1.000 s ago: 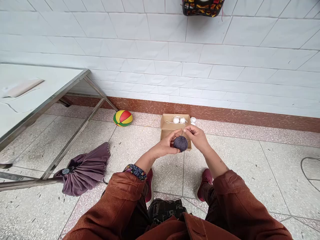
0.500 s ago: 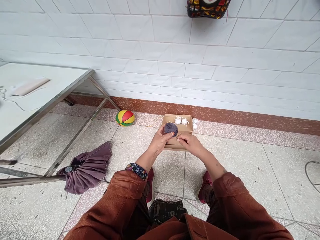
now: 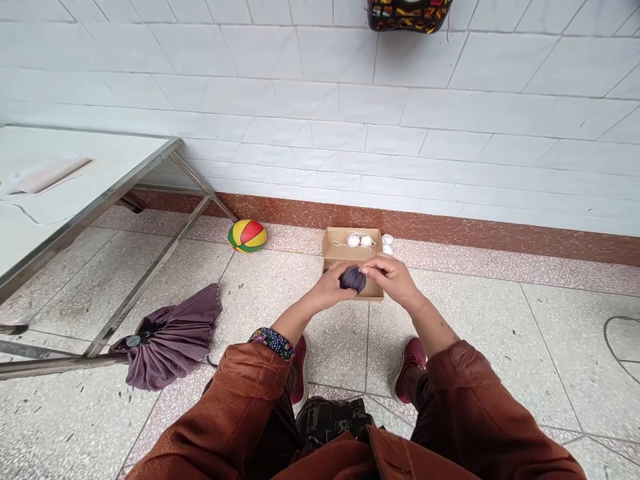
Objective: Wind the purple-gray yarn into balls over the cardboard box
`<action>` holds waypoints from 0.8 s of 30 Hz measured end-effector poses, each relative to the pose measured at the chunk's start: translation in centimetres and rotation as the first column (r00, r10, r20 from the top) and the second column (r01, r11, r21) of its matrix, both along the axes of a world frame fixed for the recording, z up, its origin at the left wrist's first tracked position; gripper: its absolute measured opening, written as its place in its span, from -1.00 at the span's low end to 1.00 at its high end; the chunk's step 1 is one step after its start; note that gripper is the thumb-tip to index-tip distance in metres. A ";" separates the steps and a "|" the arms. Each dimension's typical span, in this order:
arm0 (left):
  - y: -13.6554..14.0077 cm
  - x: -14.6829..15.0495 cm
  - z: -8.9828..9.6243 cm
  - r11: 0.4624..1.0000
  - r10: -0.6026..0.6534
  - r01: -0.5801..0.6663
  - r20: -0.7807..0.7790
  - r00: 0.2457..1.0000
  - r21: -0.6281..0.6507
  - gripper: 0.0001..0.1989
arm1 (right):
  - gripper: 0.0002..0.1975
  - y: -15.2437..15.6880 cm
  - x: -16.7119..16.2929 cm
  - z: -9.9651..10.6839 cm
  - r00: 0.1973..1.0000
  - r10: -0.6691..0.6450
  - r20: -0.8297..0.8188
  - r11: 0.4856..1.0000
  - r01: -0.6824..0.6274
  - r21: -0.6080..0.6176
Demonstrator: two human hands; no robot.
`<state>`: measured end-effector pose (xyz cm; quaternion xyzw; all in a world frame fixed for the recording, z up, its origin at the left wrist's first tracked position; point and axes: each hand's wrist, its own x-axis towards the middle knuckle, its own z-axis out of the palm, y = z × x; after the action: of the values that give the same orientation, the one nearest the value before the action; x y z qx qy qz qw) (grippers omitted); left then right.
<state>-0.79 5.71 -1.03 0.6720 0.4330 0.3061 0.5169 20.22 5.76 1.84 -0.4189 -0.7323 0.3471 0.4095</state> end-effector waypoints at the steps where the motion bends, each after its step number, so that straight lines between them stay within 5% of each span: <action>1: -0.2 0.1 0.2 0.998 -0.058 0.058 0.020 0.998 -0.019 -0.36 | -0.76 0.1 0.0 -0.2 1.000 -0.026 0.002 1.000 0.026 0.011; 7: -1.1 0.2 1.6 0.941 -0.129 0.233 0.374 0.918 -0.248 -0.23 | -0.75 0.9 -0.1 -1.8 0.978 -0.210 -0.011 0.978 0.210 -0.012; 12: -1.4 0.0 2.2 0.930 -0.060 0.255 0.573 0.817 -0.266 -0.21 | -0.80 1.0 -0.3 -2.6 0.983 -0.179 -0.025 0.976 0.175 -0.130; 19: -1.1 -0.2 2.1 0.941 0.045 0.170 0.609 0.792 -0.291 -0.34 | -0.83 0.7 -0.8 -2.3 0.986 -0.099 -0.137 0.967 0.063 -0.248; 24: -1.0 -0.4 2.2 0.942 -0.011 0.196 0.562 0.827 -0.271 -0.36 | -0.78 0.5 -0.5 -1.4 0.973 -0.057 -0.225 0.967 -0.003 -0.256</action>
<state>-1.21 4.70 1.18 0.4854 0.2709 0.3846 0.7369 19.74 6.28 0.41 -0.4348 -0.6233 0.4791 0.4392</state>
